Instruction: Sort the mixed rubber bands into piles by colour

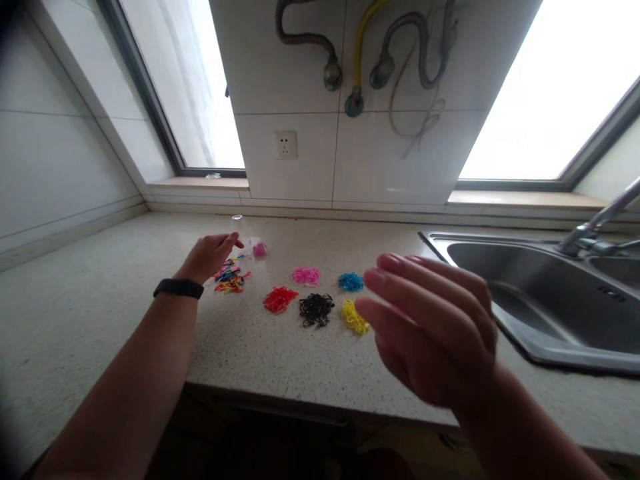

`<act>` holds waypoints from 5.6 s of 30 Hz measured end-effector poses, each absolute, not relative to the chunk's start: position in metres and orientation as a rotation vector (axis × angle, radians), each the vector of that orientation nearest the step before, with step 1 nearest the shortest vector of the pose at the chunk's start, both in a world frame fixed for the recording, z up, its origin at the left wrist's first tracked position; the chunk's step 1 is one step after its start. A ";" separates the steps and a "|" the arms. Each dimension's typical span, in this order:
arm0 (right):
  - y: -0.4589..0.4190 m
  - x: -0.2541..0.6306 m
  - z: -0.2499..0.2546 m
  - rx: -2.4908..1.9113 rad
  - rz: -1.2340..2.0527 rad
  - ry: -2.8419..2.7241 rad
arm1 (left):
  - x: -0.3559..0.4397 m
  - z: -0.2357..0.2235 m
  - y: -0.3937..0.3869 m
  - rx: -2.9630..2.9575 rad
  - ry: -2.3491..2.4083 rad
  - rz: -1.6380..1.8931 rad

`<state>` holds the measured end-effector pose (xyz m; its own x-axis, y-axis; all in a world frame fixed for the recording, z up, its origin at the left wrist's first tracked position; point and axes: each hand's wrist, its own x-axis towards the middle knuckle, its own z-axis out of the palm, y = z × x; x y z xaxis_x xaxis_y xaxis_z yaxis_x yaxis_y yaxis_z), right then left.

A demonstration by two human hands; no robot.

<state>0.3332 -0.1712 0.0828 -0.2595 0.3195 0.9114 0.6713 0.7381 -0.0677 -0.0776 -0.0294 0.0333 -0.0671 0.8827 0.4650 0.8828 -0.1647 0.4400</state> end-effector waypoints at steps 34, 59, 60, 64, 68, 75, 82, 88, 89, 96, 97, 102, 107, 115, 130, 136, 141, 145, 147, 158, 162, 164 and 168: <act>0.026 0.375 -0.025 -1.261 -0.002 -1.535 | -0.101 0.005 -0.010 -2.704 -2.242 -0.371; 0.031 0.375 -0.028 -1.201 0.042 -1.581 | -0.087 0.004 -0.011 -2.857 -2.089 -0.643; 0.031 0.374 -0.028 -1.198 0.045 -1.584 | -0.084 0.004 -0.012 -2.886 -2.064 -0.690; 0.030 0.373 -0.027 -1.190 0.055 -1.595 | -0.069 0.010 -0.017 -3.003 -1.956 -0.883; 0.030 0.372 -0.028 -1.185 0.057 -1.621 | -0.050 0.019 -0.028 -3.100 -1.794 -1.163; 0.029 0.369 -0.029 -1.160 0.052 -1.676 | -0.014 0.038 -0.054 -3.254 -1.592 -1.616; 0.032 0.367 -0.033 -1.153 0.083 -1.715 | 0.012 0.037 -0.065 -3.155 -1.405 -1.928; 0.028 0.362 -0.030 -1.164 0.095 -1.721 | 0.019 0.034 -0.068 -3.063 -1.410 -1.931; 0.028 0.362 -0.030 -1.166 0.095 -1.724 | 0.019 0.033 -0.067 -3.061 -1.410 -1.944; 0.033 0.362 -0.033 -1.189 0.101 -1.733 | 0.019 0.029 -0.063 -2.996 -1.497 -1.960; 0.033 0.362 -0.033 -1.200 0.110 -1.733 | 0.019 0.029 -0.063 -2.989 -1.508 -1.958; 0.034 0.359 -0.031 -1.269 0.149 -1.725 | 0.019 0.029 -0.062 -2.982 -1.506 -1.951; 0.035 0.360 -0.032 -1.299 0.189 -1.728 | 0.018 0.028 -0.061 -2.989 -1.492 -1.956; 0.037 0.360 -0.033 -1.379 0.267 -1.734 | 0.018 0.027 -0.061 -3.002 -1.467 -2.029; 0.038 0.361 -0.034 -1.338 0.255 -1.741 | 0.015 0.025 -0.059 -3.014 -1.488 -1.998; 0.039 0.361 -0.036 -1.359 0.288 -1.739 | 0.014 0.025 -0.059 -3.037 -1.497 -1.978; 0.039 0.362 -0.035 -1.332 0.288 -1.744 | 0.013 0.025 -0.058 -3.055 -1.489 -1.970; 0.039 0.362 -0.035 -1.336 0.295 -1.739 | 0.007 0.025 -0.054 -3.148 -1.499 -1.815; 0.039 0.362 -0.035 -1.346 0.292 -1.737 | 0.001 0.025 -0.050 -3.235 -1.532 -1.561; 0.039 0.362 -0.036 -1.390 0.319 -1.749 | -0.011 0.018 -0.037 -3.409 -1.381 -0.723; 0.039 0.362 -0.036 -1.390 0.325 -1.747 | -0.016 0.013 -0.033 -3.436 -1.333 -0.672; 0.040 0.362 -0.036 -1.387 0.328 -1.748 | -0.019 0.012 -0.031 -3.438 -1.324 -0.664; 0.040 0.363 -0.035 -1.373 0.309 -1.767 | -0.024 0.015 -0.031 -3.396 -1.388 -0.661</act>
